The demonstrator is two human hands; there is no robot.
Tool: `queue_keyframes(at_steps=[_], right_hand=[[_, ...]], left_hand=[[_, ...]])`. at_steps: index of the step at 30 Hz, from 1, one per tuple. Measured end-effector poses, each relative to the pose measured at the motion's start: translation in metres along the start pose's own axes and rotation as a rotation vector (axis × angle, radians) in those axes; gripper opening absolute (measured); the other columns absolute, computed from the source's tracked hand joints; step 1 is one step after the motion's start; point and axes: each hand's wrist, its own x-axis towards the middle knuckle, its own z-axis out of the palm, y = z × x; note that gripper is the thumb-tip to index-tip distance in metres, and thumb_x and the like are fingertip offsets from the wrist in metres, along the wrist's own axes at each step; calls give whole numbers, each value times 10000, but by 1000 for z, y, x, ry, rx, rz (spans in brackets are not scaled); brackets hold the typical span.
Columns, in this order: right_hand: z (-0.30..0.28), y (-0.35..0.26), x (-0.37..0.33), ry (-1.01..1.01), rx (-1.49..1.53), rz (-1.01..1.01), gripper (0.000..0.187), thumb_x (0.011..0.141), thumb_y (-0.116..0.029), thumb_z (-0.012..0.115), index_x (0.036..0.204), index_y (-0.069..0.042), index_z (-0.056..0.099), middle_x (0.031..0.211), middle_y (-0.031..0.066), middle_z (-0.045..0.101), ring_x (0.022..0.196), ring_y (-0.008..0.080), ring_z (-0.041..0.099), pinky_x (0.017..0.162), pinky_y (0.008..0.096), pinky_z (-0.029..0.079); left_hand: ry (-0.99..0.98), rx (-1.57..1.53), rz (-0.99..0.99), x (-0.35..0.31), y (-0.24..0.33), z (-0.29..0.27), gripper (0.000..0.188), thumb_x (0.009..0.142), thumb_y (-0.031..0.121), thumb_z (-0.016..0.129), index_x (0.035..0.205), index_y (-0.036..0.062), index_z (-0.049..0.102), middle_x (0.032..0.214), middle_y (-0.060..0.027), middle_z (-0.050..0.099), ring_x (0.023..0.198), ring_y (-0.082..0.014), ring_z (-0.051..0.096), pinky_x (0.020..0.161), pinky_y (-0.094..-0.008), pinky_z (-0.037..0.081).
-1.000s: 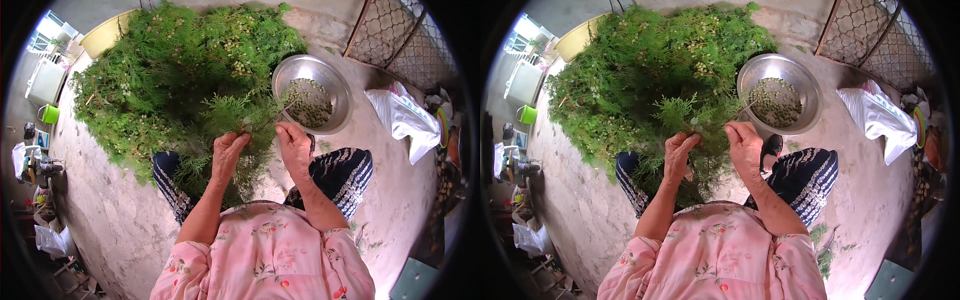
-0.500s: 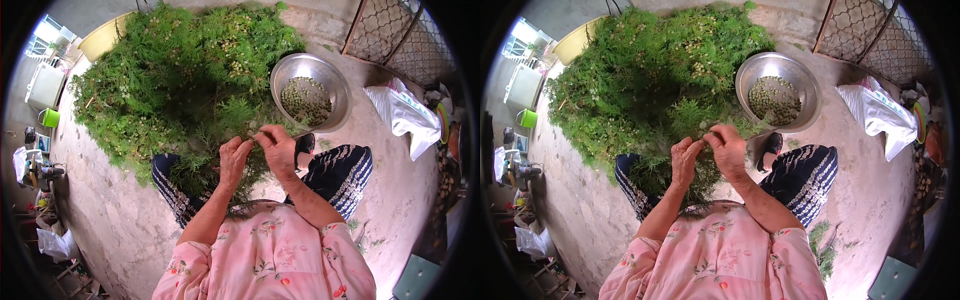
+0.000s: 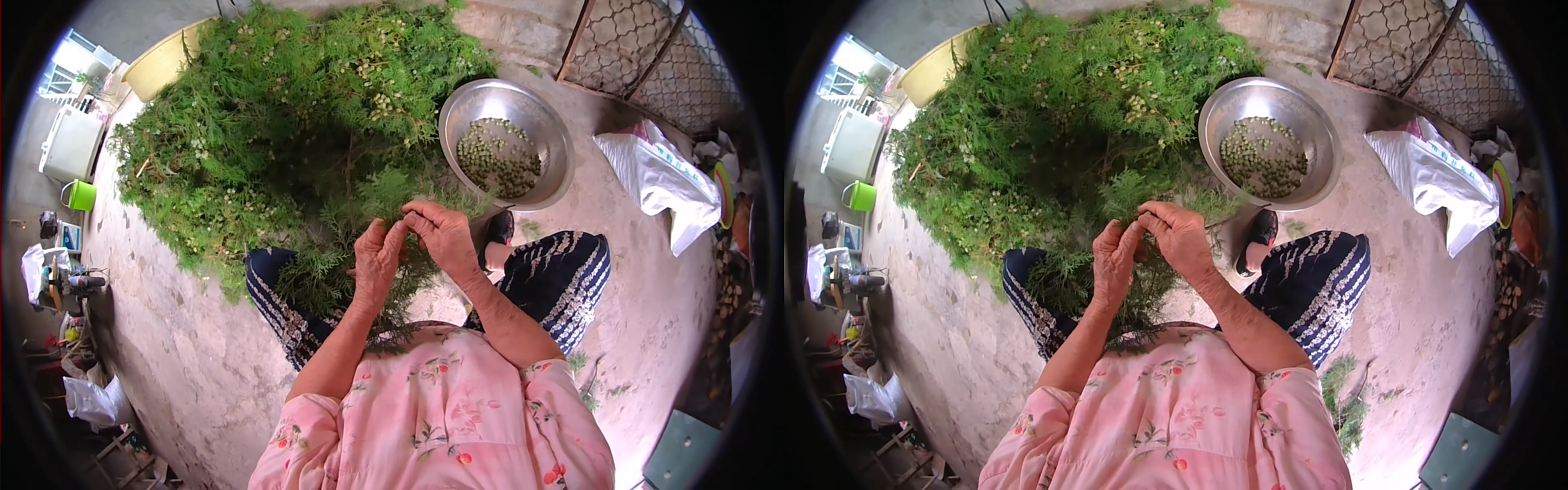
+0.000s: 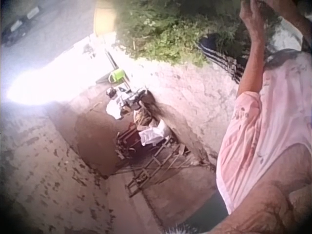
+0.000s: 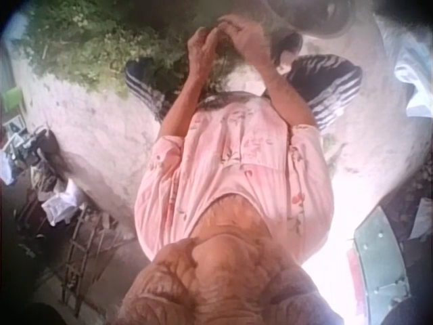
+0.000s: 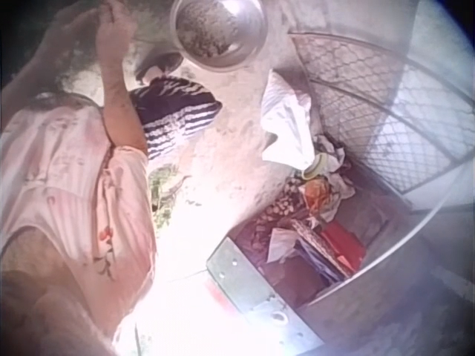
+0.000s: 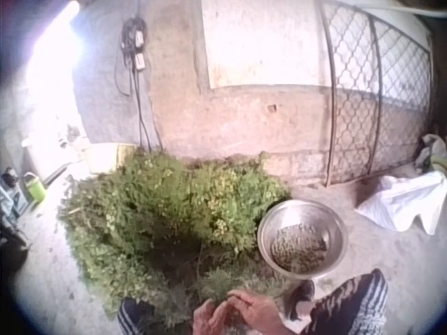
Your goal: The person picks small green seeds from evergreen-like branches by hand and drops them into a metal bowl.
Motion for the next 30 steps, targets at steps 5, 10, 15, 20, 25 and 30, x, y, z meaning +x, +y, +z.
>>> queue_keyframes(at_steps=[5, 10, 15, 20, 25, 30], right_hand=[[-4, 3, -1, -59, 147, 237, 131, 845, -100, 549, 908, 3, 600, 728, 29, 585, 548, 92, 508, 469, 211, 394], [-17, 15, 10, 55, 821, 530, 127, 860, -86, 512, 963, -17, 538, 759, 43, 565, 578, 111, 523, 454, 207, 396], [-73, 12, 40, 271, 734, 506, 207, 895, -136, 458, 1055, -5, 475, 845, 100, 541, 763, 164, 531, 671, 259, 449], [-144, 12, 74, 558, 1076, 397, 480, 893, -157, 475, 1271, 62, 274, 1047, 192, 564, 1223, 278, 364, 878, 271, 452], [-133, 28, 52, 341, -25, 92, 126, 828, -85, 574, 897, 4, 632, 882, 46, 620, 755, 118, 570, 701, 244, 463], [-79, 41, 9, -225, -1101, -506, 448, 669, 5, 583, 1103, -77, 512, 1135, 127, 512, 1136, 306, 424, 1004, 430, 291]], left_hand=[[-44, -18, -86, 2, 14, -3, 127, 832, 135, 589, 764, 31, 568, 594, 10, 525, 500, -50, 448, 487, -215, 407], [14, -303, -106, 6, 16, -5, 132, 823, 104, 578, 716, 35, 541, 549, -7, 499, 454, -75, 430, 461, -232, 393], [66, -421, -195, 15, 18, -10, 157, 846, 169, 562, 732, 66, 530, 508, -8, 428, 462, -130, 425, 503, -276, 409], [107, -544, -269, 21, 24, -12, 175, 847, 168, 565, 717, 76, 492, 518, -6, 415, 471, -115, 404, 479, -271, 395], [41, -644, -238, 28, 17, -17, 143, 854, 172, 558, 851, 34, 525, 523, 7, 399, 490, -100, 395, 522, -258, 377], [8, -561, -310, 35, 25, 2, 151, 861, 188, 551, 838, 41, 532, 553, 19, 388, 490, -91, 387, 521, -275, 398]])
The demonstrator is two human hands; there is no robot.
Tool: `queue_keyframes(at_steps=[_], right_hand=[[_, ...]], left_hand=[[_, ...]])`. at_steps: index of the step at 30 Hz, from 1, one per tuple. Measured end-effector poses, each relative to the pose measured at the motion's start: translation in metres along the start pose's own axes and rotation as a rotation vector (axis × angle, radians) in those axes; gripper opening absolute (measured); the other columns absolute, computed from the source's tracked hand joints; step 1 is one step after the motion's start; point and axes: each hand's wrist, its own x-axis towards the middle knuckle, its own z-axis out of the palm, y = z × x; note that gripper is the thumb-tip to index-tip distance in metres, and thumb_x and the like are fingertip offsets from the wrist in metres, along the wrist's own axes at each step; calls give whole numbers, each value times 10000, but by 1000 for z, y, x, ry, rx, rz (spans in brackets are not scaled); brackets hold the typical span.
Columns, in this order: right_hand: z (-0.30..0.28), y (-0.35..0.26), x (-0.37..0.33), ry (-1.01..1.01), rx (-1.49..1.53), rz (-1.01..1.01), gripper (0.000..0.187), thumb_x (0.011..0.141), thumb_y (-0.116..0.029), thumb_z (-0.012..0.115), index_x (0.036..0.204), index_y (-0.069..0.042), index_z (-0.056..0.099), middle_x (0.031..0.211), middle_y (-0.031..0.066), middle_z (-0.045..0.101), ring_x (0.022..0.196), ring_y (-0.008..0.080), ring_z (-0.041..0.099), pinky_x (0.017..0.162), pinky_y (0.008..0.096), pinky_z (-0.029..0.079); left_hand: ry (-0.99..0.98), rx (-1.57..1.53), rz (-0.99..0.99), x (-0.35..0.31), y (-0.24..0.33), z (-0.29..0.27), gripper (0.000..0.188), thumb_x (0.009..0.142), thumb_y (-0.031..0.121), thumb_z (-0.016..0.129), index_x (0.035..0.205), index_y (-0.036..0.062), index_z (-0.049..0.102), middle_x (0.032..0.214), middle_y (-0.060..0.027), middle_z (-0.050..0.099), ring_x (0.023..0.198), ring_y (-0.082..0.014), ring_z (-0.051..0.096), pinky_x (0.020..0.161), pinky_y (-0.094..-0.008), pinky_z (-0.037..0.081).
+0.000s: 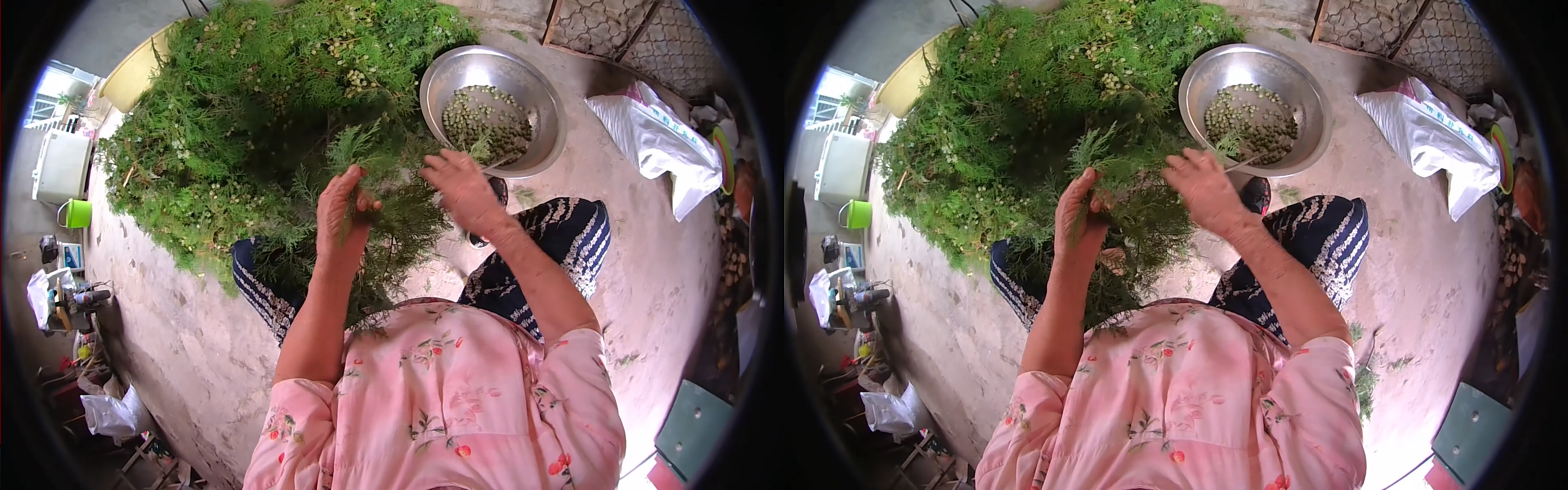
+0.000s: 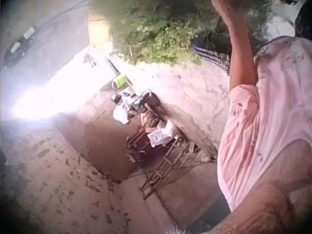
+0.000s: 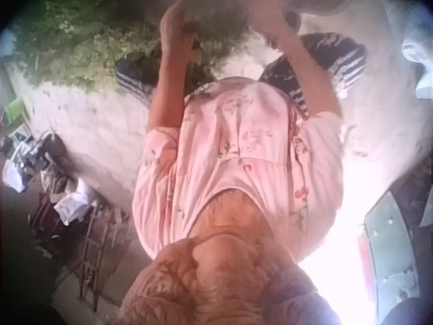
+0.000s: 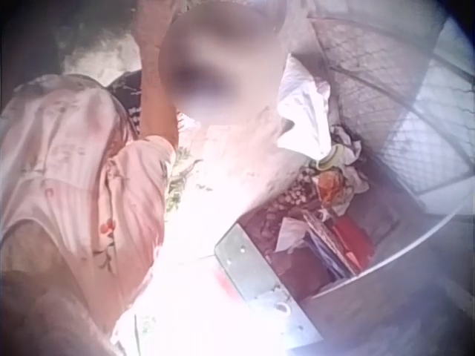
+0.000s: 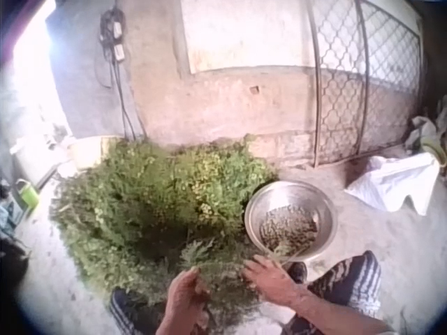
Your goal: The person picks small green seeds from evergreen-like branches by hand and drops them into a metal bowl.
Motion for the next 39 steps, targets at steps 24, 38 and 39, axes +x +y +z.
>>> queue_keyframes(at_steps=[24, 38, 39], right_hand=[[60, -11, 28, 364, 1410, 676, 264, 804, -235, 599, 928, -2, 605, 825, 108, 629, 743, 162, 554, 688, 294, 460], [59, -39, 29, 299, 1302, 740, 200, 781, -74, 644, 932, 48, 595, 795, -9, 601, 705, 58, 492, 649, 225, 426], [62, -37, 27, 302, 1296, 753, 206, 781, -103, 653, 923, 35, 600, 768, -9, 585, 666, 52, 489, 594, 210, 419]], left_hand=[[-253, 1067, 895, -38, -19, 35, 255, 703, -1, 660, 950, 41, 617, 905, -97, 628, 807, -206, 601, 692, -272, 478], [47, 467, 297, -49, -44, -19, 201, 854, 86, 561, 1034, -4, 567, 864, -37, 619, 740, -90, 564, 675, -215, 461], [48, 464, 295, -47, -44, -21, 201, 854, 86, 561, 1034, -4, 567, 864, -37, 619, 740, -90, 564, 675, -215, 461]])
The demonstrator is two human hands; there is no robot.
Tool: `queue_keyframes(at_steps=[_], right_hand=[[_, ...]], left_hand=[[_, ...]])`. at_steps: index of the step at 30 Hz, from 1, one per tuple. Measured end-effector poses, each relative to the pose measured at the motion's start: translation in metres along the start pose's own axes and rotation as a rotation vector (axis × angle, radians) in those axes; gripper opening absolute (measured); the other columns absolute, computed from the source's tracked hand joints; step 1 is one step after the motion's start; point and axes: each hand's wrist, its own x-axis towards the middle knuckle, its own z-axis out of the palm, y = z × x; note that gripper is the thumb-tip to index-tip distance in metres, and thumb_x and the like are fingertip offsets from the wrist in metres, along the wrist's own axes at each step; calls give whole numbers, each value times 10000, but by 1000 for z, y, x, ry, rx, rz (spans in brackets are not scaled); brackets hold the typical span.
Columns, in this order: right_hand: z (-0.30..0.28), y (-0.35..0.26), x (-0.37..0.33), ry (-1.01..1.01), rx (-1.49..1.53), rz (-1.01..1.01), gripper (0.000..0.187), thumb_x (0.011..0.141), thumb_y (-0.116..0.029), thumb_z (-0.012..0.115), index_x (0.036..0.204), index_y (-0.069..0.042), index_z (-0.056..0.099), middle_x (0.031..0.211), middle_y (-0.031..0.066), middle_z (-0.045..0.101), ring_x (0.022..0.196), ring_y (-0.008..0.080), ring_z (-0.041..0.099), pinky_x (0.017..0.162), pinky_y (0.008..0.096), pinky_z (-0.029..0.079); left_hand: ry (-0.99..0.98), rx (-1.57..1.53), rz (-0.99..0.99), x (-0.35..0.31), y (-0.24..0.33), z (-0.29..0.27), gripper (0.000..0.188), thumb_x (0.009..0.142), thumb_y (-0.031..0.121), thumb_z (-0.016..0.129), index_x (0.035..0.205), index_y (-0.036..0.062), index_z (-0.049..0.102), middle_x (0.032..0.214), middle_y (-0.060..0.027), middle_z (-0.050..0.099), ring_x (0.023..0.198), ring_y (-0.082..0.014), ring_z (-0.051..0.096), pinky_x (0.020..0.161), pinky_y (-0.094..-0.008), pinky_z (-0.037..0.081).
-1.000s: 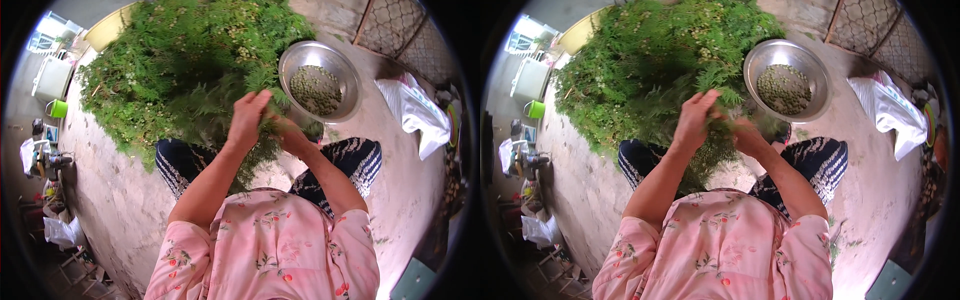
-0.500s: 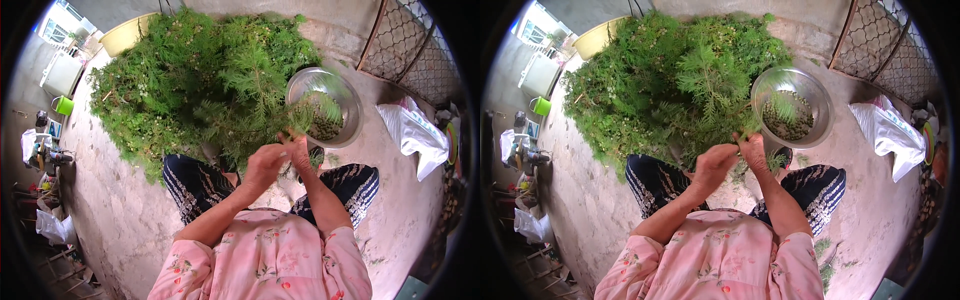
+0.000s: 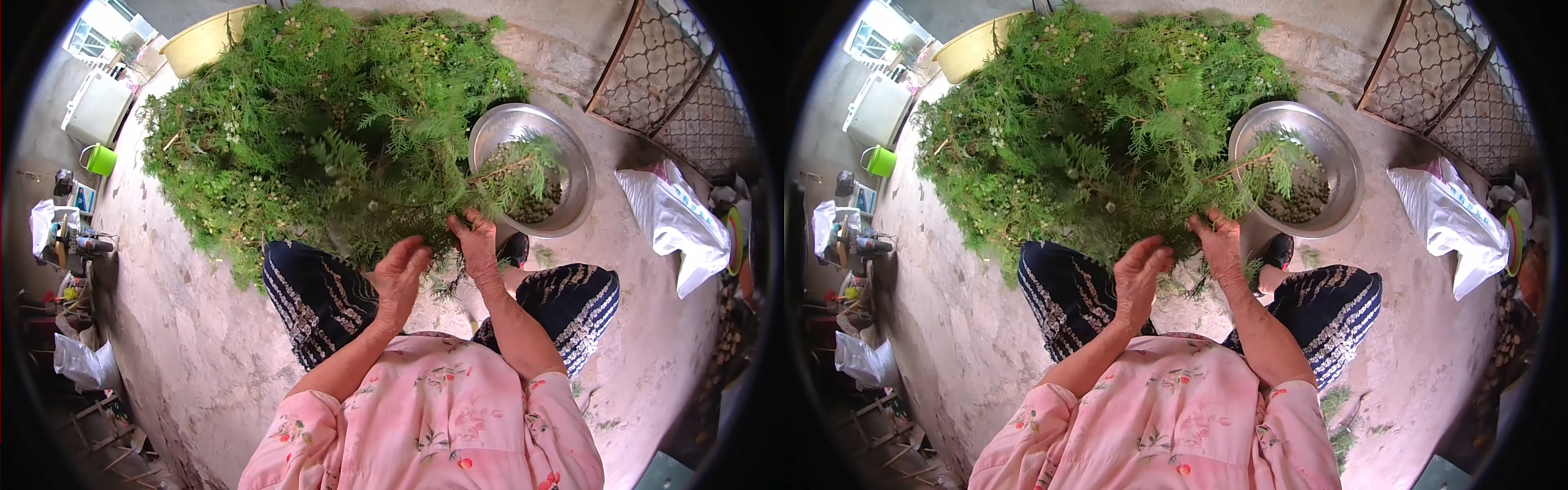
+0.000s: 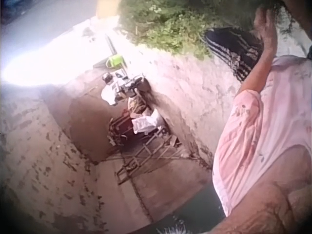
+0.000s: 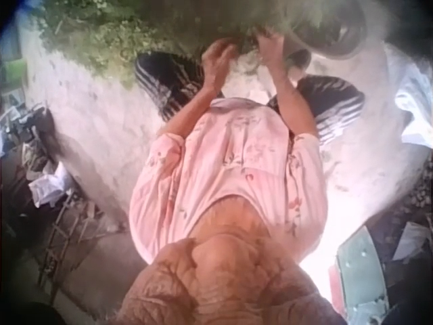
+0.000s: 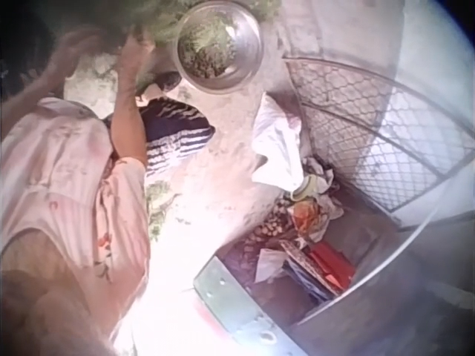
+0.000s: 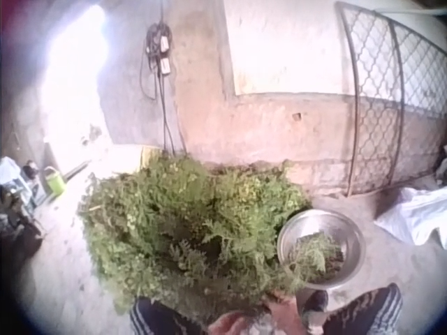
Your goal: The person picks small green seeds from evergreen-like branches by hand and drops them into a metal bowl.
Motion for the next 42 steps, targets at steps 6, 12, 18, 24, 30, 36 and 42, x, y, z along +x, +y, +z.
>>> queue_keyframes(at_steps=[6, 12, 18, 24, 30, 36, 42], right_hand=[[12, -27, -15, 27, 156, 120, 189, 776, -175, 672, 853, -21, 596, 700, -42, 551, 567, 27, 449, 469, 183, 367], [16, -12, -22, 8, 43, 95, 175, 786, -216, 664, 812, -60, 587, 654, -57, 526, 536, 27, 430, 449, 185, 355], [12, -12, -21, -108, 27, 142, 141, 804, -158, 624, 853, -28, 595, 661, -37, 538, 573, 65, 474, 495, 222, 391], [5, -40, -16, 262, -480, -407, 171, 745, -96, 651, 884, -7, 604, 789, 139, 587, 663, 209, 574, 615, 301, 456], [47, -62, -8, -187, 61, -235, 256, 748, -94, 670, 936, 61, 590, 788, 66, 605, 691, 135, 572, 607, 240, 452], [41, -56, -2, -270, 234, 36, 183, 804, -139, 620, 855, 37, 609, 703, 66, 612, 571, 119, 567, 505, 209, 447], [25, -55, -1, -264, 472, 304, 142, 826, -112, 580, 912, 0, 576, 755, 68, 602, 608, 156, 586, 533, 253, 465]], left_hand=[[309, -53, 229, 26, 12, -18, 181, 831, 82, 587, 1004, 41, 554, 874, -12, 603, 750, -90, 543, 666, -238, 438], [269, -269, 180, 45, 27, -17, 212, 794, 114, 649, 982, 39, 586, 904, 3, 613, 786, -91, 534, 768, -246, 396], [170, -371, 169, 54, 34, -10, 153, 817, 132, 623, 918, 17, 627, 886, -48, 636, 824, -138, 588, 763, -280, 462], [129, -210, 241, 53, 28, -7, 151, 835, 112, 594, 929, -3, 616, 903, -77, 636, 785, -150, 603, 730, -290, 505], [135, -37, 287, 48, 15, 0, 120, 847, 96, 580, 900, -7, 611, 836, -19, 612, 730, -83, 549, 677, -228, 467], [62, 140, 253, 53, -3, -12, 100, 844, 82, 577, 842, -15, 601, 754, -2, 604, 636, -66, 533, 572, -227, 456], [9, -75, 145, 49, 12, -2, 108, 847, 104, 573, 869, 5, 609, 779, -20, 621, 635, -89, 564, 584, -236, 470]])
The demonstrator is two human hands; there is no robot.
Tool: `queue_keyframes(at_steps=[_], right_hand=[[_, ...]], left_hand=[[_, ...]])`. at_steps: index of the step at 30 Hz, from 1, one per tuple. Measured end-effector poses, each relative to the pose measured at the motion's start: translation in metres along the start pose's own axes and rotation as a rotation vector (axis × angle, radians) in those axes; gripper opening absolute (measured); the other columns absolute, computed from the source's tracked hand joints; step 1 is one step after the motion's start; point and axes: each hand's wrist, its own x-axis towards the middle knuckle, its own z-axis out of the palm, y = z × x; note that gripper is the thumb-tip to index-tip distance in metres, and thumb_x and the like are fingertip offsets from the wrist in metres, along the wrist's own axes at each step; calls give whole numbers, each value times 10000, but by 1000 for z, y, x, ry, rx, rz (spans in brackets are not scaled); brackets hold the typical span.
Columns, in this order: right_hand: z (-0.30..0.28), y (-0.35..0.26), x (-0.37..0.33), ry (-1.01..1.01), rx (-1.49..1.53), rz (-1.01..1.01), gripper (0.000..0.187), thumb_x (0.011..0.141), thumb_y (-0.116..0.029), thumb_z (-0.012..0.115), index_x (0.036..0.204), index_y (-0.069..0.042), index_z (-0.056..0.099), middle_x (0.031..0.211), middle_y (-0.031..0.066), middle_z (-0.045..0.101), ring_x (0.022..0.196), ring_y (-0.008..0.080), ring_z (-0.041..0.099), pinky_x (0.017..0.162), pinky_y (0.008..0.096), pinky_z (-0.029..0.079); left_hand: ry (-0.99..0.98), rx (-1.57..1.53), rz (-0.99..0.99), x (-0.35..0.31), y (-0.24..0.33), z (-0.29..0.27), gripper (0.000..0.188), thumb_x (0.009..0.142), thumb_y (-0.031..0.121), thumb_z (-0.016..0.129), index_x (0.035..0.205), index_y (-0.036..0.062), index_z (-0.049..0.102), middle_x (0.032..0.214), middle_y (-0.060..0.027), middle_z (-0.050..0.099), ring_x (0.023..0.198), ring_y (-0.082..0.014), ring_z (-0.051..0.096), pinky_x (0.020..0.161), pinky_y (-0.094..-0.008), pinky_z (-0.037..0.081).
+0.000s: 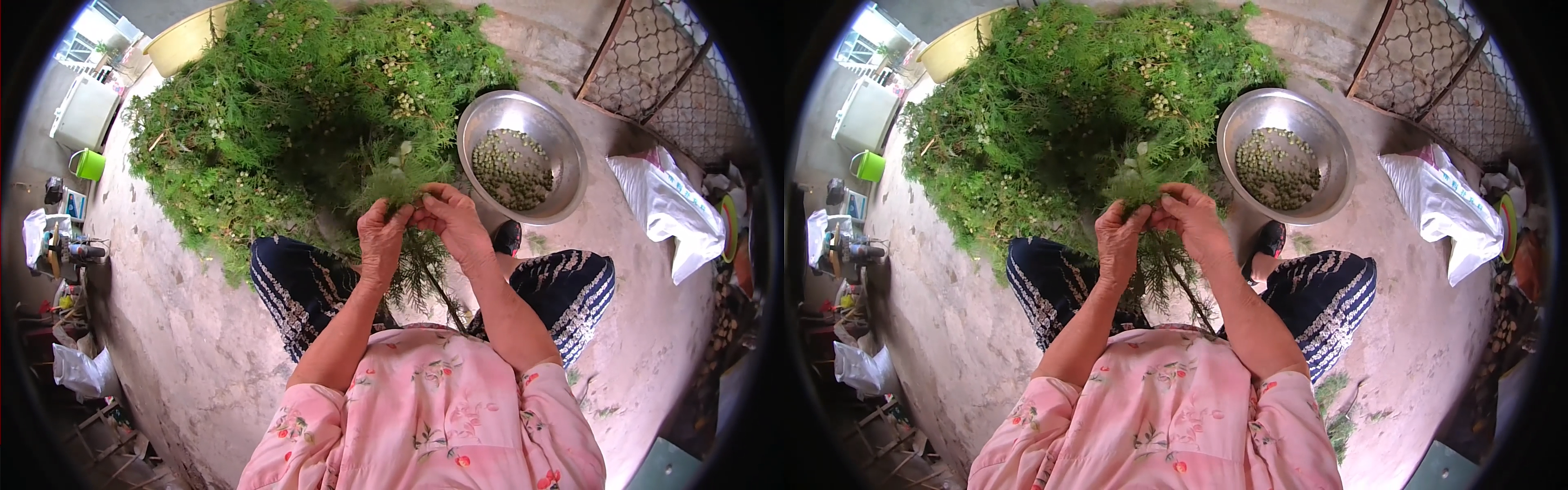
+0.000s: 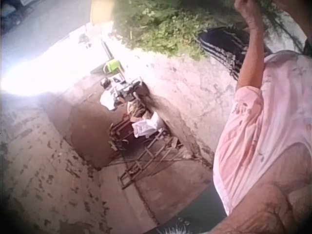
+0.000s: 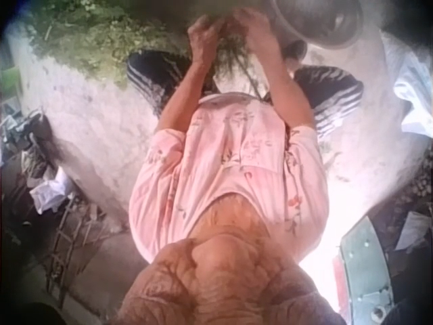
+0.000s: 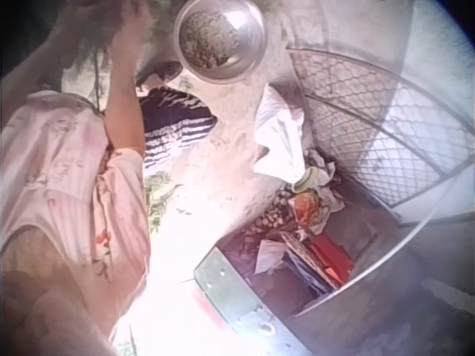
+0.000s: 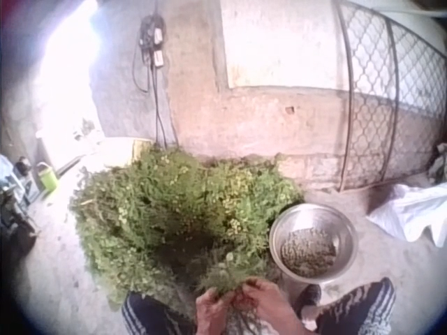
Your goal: The person picks small green seeds from evergreen-like branches by hand and drops them into a metal bowl.
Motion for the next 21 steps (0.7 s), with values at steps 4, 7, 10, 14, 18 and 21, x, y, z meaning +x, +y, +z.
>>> queue_keyframes(at_steps=[4, 7, 10, 14, 18, 21], right_hand=[[-20, -15, -2, 65, 187, -30, 191, 820, -60, 557, 999, -14, 509, 837, 70, 572, 722, 170, 589, 595, 275, 479], [-26, -26, -5, 77, 202, -72, 164, 827, -73, 565, 977, -17, 526, 802, 55, 569, 702, 157, 583, 579, 269, 478], [-22, -47, -11, 121, 208, -245, 140, 854, -147, 562, 915, -23, 589, 731, 36, 588, 598, 127, 562, 509, 236, 458], [24, -63, -28, 128, 10, -420, 138, 850, -101, 559, 954, -23, 604, 789, 65, 624, 556, 86, 540, 466, 208, 436], [22, -51, -27, 44, -555, -488, 136, 784, 3, 604, 914, -25, 634, 785, 16, 573, 552, 66, 527, 461, 188, 404], [12, -28, -18, 60, -819, -626, 195, 735, -69, 671, 908, -5, 609, 753, 57, 576, 609, 96, 547, 517, 226, 430]], left_hand=[[7, -110, -134, 1, -2, -4, 164, 848, 183, 587, 838, 21, 603, 775, -47, 632, 638, -119, 595, 578, -242, 483], [59, -75, -241, 4, 2, -8, 215, 839, 237, 602, 818, 23, 595, 758, -54, 629, 627, -128, 600, 549, -248, 478], [77, -96, -269, 6, 7, 5, 220, 793, 239, 659, 778, 30, 596, 720, -11, 595, 610, -86, 526, 559, -231, 403], [59, -91, -232, 2, 5, 4, 209, 783, 224, 668, 872, 44, 608, 760, 16, 591, 646, -68, 498, 595, -222, 398], [35, -114, -163, -3, 11, 14, 162, 790, 174, 660, 884, 49, 618, 755, 35, 585, 635, -54, 486, 570, -217, 393], [6, -95, -139, -4, 11, 13, 111, 802, 122, 636, 881, 45, 627, 774, 30, 599, 629, -55, 498, 569, -212, 405]])
